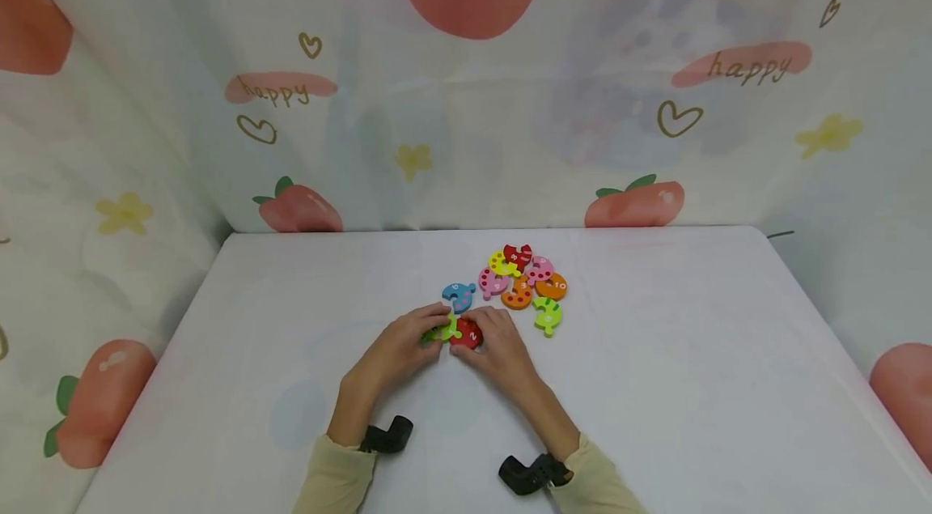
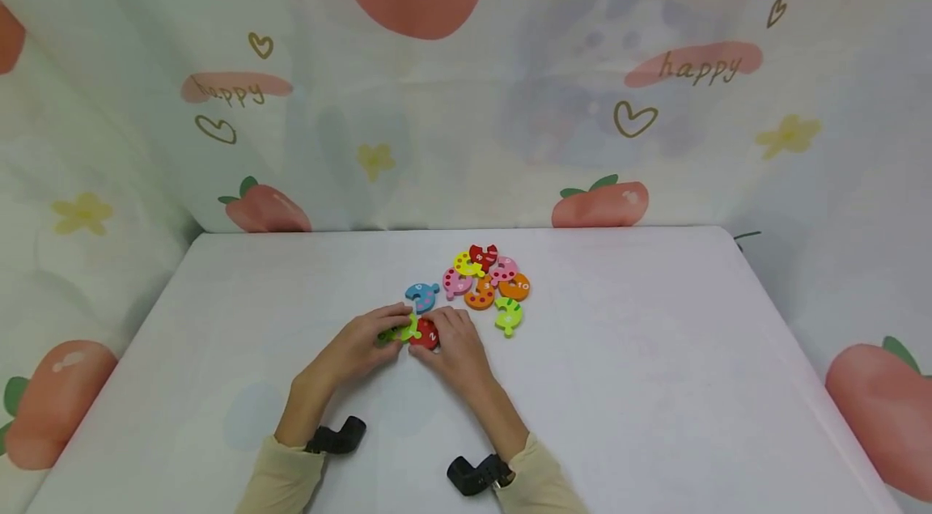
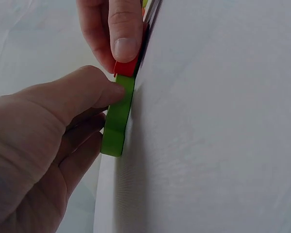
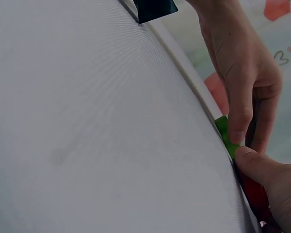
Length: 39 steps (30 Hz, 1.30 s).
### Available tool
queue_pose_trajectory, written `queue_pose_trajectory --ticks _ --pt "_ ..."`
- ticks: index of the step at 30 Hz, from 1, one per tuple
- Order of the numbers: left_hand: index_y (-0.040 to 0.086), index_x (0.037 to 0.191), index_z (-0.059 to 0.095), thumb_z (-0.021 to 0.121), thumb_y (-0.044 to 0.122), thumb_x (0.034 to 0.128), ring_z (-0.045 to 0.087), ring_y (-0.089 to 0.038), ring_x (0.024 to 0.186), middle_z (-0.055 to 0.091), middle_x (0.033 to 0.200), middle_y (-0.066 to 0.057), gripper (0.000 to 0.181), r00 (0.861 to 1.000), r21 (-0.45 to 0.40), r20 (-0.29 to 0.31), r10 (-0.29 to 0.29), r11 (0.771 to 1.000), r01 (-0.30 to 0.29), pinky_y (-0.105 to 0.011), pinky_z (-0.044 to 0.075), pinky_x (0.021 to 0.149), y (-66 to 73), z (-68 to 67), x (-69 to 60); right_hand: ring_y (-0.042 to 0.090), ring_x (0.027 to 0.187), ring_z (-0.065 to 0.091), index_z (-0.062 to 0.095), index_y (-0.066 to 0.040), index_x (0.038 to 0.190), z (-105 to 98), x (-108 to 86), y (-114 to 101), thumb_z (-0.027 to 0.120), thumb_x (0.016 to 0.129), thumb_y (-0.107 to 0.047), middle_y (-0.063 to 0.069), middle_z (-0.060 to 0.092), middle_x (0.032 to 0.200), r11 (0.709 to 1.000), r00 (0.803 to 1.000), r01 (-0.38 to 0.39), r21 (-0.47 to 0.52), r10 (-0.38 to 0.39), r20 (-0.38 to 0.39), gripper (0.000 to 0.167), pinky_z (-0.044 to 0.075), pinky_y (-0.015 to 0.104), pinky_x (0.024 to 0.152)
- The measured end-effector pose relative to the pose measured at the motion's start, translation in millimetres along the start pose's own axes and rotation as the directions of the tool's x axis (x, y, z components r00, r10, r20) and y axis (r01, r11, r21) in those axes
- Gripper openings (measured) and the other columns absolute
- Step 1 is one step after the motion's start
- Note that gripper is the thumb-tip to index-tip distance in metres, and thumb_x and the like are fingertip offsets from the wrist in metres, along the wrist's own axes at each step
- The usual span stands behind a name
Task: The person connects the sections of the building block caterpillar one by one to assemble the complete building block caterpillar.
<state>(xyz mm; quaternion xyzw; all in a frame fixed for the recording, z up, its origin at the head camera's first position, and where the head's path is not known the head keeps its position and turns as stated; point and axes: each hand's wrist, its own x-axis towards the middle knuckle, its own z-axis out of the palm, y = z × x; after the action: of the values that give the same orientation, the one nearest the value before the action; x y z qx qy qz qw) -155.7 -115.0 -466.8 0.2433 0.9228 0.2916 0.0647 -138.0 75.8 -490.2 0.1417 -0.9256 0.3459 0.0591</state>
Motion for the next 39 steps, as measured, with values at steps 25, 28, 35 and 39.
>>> queue_pose_trajectory --ticks 25,28,35,39 --pt "0.009 0.129 0.062 0.069 0.012 0.089 0.05 -0.025 0.134 0.054 0.143 -0.007 0.041 0.999 0.033 -0.015 0.039 0.999 -0.039 -0.042 0.044 0.109 0.0 -1.3 1.2 0.024 0.109 0.048 0.057 -0.005 0.121 -7.4 12.5 -14.4 0.08 0.08 -0.028 0.011 0.06 0.118 0.994 0.986 -0.107 -0.016 0.108 0.126 0.052 0.051 0.037 0.087" --pt "0.009 0.129 0.062 0.069 0.013 0.089 0.05 -0.025 0.134 0.054 0.143 -0.007 0.041 0.999 0.041 -0.019 0.04 0.998 -0.04 -0.042 0.044 0.109 0.0 -1.5 1.1 0.024 0.107 0.049 0.058 -0.005 0.12 -6.1 12.5 -14.6 0.08 0.08 -0.029 0.011 0.059 0.117 0.994 0.988 -0.104 -0.02 0.105 0.112 0.052 0.051 0.037 0.087" --pt "0.009 0.129 0.062 0.07 0.013 0.089 0.051 -0.025 0.134 0.055 0.142 -0.007 0.041 0.999 0.045 -0.023 0.039 0.998 -0.038 -0.041 0.044 0.108 -0.6 -2.0 1.0 0.023 0.107 0.05 0.059 -0.006 0.123 -1.3 9.8 -6.6 0.081 0.078 -0.033 0.011 0.057 0.117 0.995 0.99 -0.1 0.012 0.099 0.097 0.056 0.052 0.037 0.086" --pt "0.01 0.13 0.061 0.07 0.014 0.0887 0.051 -0.024 0.133 0.056 0.141 -0.005 0.043 0.999 0.05 -0.027 0.04 0.998 -0.038 -0.041 0.045 0.108 -1.1 -2.3 0.9 0.021 0.113 0.051 0.058 -0.011 0.129 -4.1 7.3 7.8 0.082 0.074 -0.04 0.007 0.057 0.12 0.99 0.99 -0.082 0.112 0.068 0.123 0.067 0.052 0.039 0.094"
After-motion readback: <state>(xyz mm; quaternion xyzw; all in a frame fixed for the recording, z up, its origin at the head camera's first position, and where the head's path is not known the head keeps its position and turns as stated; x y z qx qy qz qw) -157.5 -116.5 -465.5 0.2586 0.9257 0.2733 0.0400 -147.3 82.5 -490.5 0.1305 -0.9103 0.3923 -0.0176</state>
